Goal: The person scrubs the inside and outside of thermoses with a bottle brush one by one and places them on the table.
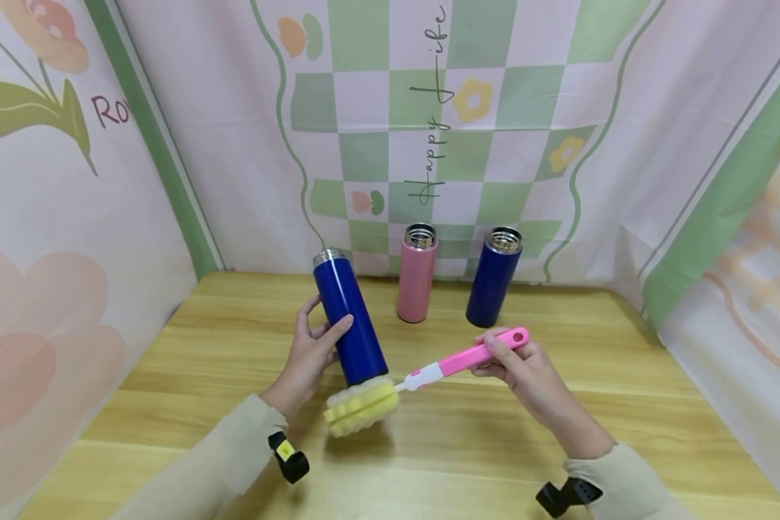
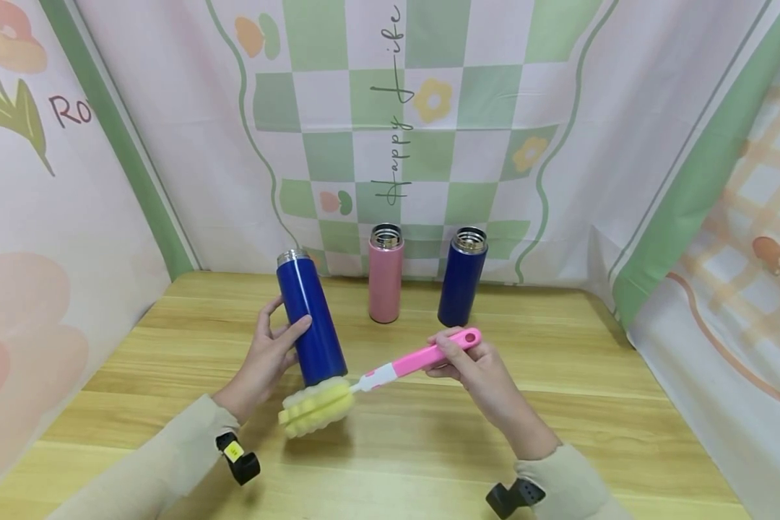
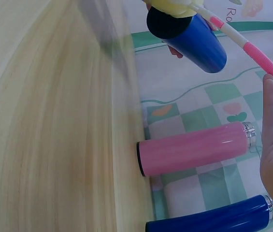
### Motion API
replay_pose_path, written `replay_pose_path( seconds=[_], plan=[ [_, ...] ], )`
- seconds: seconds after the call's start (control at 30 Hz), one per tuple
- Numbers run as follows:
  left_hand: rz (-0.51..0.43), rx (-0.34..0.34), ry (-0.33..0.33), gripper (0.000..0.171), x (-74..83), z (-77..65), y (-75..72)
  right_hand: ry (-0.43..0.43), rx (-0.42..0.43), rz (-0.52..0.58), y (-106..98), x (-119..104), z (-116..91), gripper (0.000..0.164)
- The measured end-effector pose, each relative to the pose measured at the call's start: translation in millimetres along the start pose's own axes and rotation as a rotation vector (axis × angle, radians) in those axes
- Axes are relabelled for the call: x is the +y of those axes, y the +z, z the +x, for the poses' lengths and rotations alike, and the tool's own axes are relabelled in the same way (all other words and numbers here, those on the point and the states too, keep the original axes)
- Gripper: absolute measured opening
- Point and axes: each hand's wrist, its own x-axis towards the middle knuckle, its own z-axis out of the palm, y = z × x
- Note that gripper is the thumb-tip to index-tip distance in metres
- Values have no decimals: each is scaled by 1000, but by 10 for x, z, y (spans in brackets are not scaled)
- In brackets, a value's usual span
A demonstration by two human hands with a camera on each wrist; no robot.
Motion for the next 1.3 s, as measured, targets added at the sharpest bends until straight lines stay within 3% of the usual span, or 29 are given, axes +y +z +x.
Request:
replay_pose_path(
  seconds=[0.27, 0.43, 0.67, 0.97, 1.3],
  plan=[
    [-2, 1, -14, 84, 6, -12, 18, 78, 81, -160, 0, 24, -7, 23],
    [47, 10, -19, 86, 7, -17, 17, 122, 124, -228, -55, 29, -29, 21],
    [71, -3, -8, 87, 8, -21, 8, 133, 140, -255, -171, -9, -100, 22],
    [114, 6, -8, 89, -8, -7, -1, 107, 134, -210, -240, -38, -160, 23],
    [280, 7, 12, 95, -50, 25, -52, 102, 110, -207, -251, -25, -188, 25]
  ],
)
